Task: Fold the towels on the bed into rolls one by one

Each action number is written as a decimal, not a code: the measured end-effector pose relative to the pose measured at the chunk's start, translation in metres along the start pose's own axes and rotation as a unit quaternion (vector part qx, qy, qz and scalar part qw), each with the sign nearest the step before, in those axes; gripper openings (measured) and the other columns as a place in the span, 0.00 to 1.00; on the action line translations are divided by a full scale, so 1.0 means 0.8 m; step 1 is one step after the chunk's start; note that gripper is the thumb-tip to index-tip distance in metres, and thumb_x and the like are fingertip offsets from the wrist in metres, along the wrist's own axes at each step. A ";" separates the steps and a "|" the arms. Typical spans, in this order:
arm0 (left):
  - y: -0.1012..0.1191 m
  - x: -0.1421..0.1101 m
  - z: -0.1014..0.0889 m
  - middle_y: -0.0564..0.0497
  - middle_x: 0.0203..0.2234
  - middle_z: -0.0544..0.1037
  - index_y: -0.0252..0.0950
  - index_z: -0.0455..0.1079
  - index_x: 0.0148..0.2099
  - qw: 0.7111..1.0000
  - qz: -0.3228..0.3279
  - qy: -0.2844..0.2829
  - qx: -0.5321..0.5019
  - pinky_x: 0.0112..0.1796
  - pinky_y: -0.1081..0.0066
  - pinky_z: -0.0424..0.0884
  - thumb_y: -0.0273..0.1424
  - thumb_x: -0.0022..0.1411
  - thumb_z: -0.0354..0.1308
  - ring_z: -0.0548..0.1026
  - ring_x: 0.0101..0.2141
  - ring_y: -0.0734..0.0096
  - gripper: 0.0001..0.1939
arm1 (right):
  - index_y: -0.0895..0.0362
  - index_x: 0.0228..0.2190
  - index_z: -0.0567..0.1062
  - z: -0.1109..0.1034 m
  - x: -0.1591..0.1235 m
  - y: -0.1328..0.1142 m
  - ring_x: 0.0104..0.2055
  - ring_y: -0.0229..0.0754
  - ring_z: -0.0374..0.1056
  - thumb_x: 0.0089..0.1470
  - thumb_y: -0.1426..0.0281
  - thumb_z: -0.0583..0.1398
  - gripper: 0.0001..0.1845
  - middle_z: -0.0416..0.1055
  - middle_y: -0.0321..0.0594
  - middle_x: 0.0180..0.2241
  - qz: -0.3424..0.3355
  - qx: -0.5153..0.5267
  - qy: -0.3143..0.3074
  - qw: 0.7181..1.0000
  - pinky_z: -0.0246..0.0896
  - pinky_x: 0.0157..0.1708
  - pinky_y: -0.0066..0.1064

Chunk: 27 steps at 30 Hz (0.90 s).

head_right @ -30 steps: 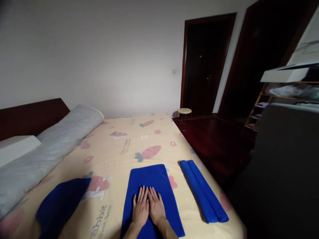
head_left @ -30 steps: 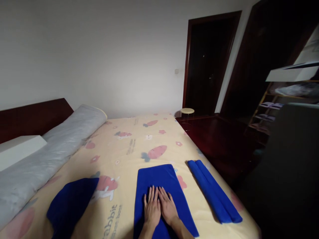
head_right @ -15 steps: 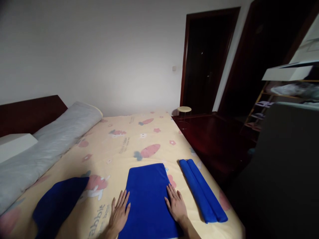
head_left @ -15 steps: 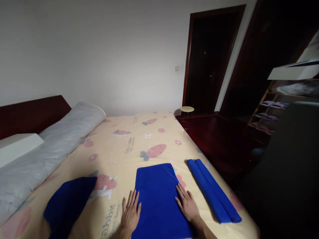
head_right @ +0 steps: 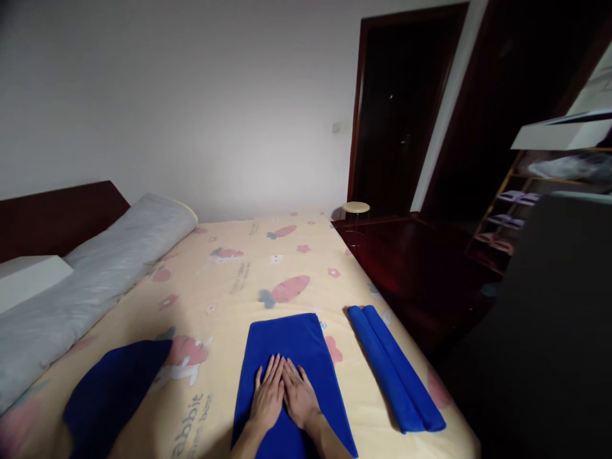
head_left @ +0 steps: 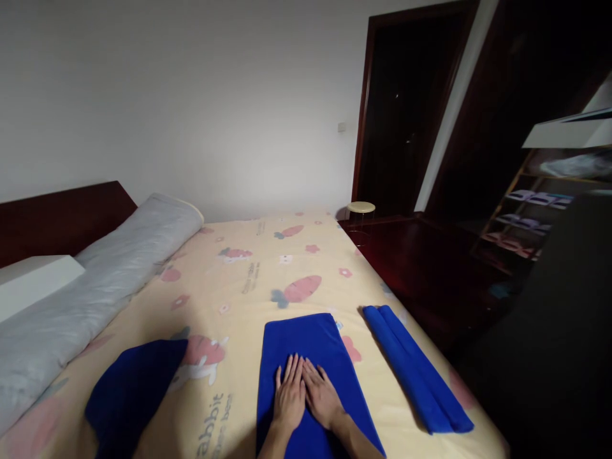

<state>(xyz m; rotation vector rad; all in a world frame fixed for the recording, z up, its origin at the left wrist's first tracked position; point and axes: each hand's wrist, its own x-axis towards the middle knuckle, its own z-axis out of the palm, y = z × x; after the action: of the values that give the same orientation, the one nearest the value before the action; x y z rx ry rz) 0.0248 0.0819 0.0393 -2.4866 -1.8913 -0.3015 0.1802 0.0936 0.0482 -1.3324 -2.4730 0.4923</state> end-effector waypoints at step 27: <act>-0.015 0.020 -0.023 0.55 0.67 0.51 0.47 0.36 0.69 0.999 0.003 -0.009 -0.037 0.63 0.57 0.53 0.30 0.70 0.35 0.51 0.66 0.70 0.27 | 0.56 0.65 0.52 0.009 0.021 0.023 0.68 0.46 0.43 0.65 0.63 0.44 0.29 0.48 0.42 0.67 0.024 -0.047 0.057 0.997 0.43 0.64 0.44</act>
<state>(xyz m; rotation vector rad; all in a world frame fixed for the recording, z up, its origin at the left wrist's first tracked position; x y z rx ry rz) 0.0147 0.0980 0.0582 -2.5505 -1.9125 -0.3583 0.1819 0.1163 0.0356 -1.4162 -2.4022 0.3045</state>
